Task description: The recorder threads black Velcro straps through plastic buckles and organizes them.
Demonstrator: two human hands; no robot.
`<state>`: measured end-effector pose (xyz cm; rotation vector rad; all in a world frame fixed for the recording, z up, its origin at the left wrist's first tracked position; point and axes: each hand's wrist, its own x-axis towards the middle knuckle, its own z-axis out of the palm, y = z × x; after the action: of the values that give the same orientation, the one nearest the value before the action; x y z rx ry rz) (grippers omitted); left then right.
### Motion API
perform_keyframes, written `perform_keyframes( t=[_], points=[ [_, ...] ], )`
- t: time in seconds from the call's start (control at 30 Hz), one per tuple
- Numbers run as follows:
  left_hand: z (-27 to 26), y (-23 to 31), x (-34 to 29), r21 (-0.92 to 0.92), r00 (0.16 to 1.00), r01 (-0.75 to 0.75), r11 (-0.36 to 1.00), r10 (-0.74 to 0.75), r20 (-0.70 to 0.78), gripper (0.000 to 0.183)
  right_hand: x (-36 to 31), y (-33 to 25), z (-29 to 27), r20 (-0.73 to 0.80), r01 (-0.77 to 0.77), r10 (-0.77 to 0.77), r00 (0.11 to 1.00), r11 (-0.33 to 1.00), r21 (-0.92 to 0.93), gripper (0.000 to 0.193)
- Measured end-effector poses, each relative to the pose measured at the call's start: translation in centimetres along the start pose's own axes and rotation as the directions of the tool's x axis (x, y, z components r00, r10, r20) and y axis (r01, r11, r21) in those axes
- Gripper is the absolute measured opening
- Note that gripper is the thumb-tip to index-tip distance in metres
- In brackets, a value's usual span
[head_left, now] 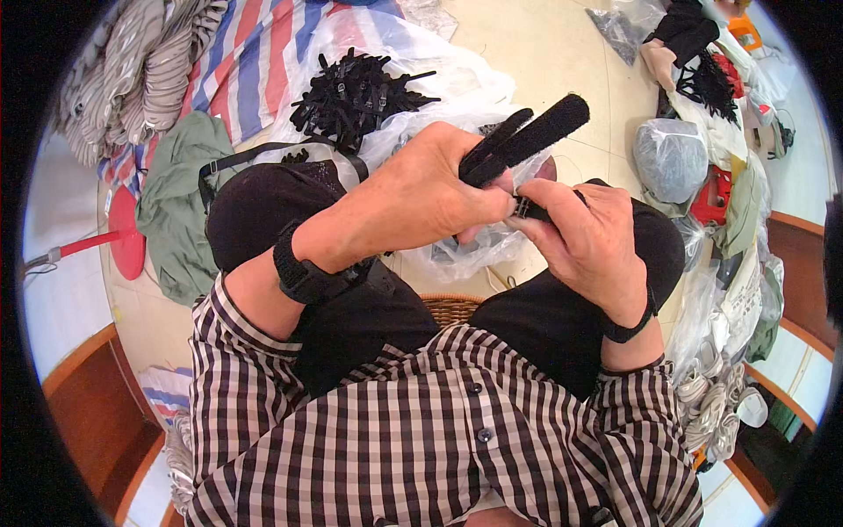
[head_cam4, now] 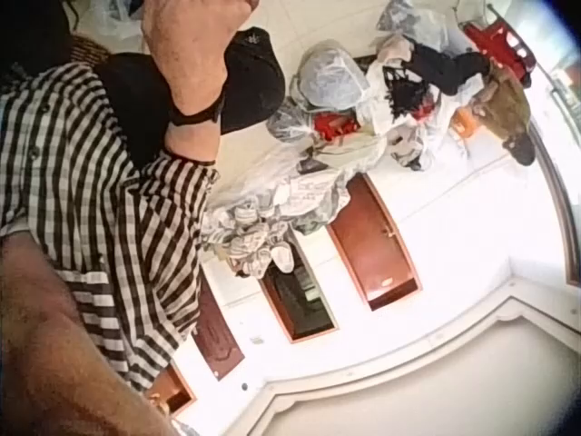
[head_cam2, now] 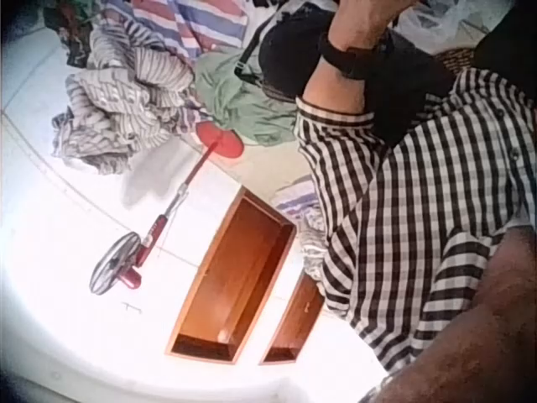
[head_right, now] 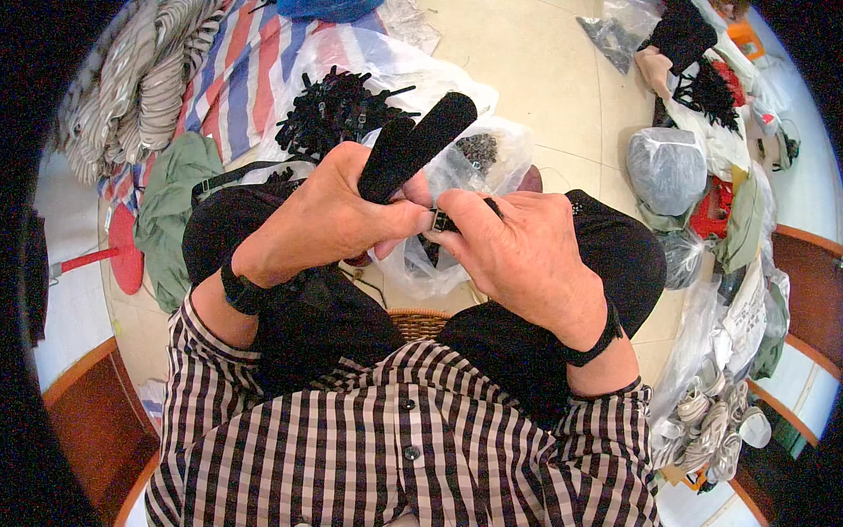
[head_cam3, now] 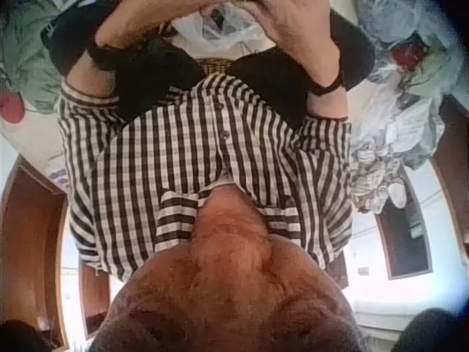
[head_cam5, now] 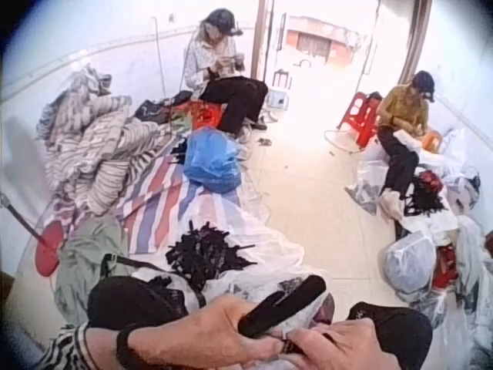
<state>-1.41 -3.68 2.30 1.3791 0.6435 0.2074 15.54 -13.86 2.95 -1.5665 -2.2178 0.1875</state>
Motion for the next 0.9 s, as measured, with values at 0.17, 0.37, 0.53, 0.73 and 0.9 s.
perform_keyframes(
  t=[0.17,0.37,0.53,0.73,0.9],
  points=[
    [0.3,-0.6,0.1,-0.057,1.000,-0.023,0.998,0.022,-0.018,0.009,0.4,0.3,-0.5,0.052,-0.056,0.046,0.998,0.978,0.201,0.025],
    [0.5,-0.8,0.1,0.004,0.998,0.005,1.000,-0.005,-0.059,0.010,0.2,1.3,-1.8,0.340,-0.361,0.210,0.917,0.799,0.481,0.022],
    [0.7,-0.8,0.2,0.019,0.997,0.007,1.000,-0.006,-0.076,0.010,0.2,1.5,-0.7,0.242,-0.307,0.206,0.948,0.793,0.526,0.018],
    [0.7,-0.4,0.0,0.029,0.997,0.006,1.000,-0.003,-0.081,0.010,0.7,1.2,-1.6,0.372,-0.445,0.264,0.890,0.684,0.578,0.014],
    [0.6,-1.1,0.2,0.041,0.997,-0.023,0.999,0.026,-0.077,0.011,0.4,1.3,-0.7,0.398,-0.519,0.332,0.855,0.556,0.649,0.014]
  ],
)
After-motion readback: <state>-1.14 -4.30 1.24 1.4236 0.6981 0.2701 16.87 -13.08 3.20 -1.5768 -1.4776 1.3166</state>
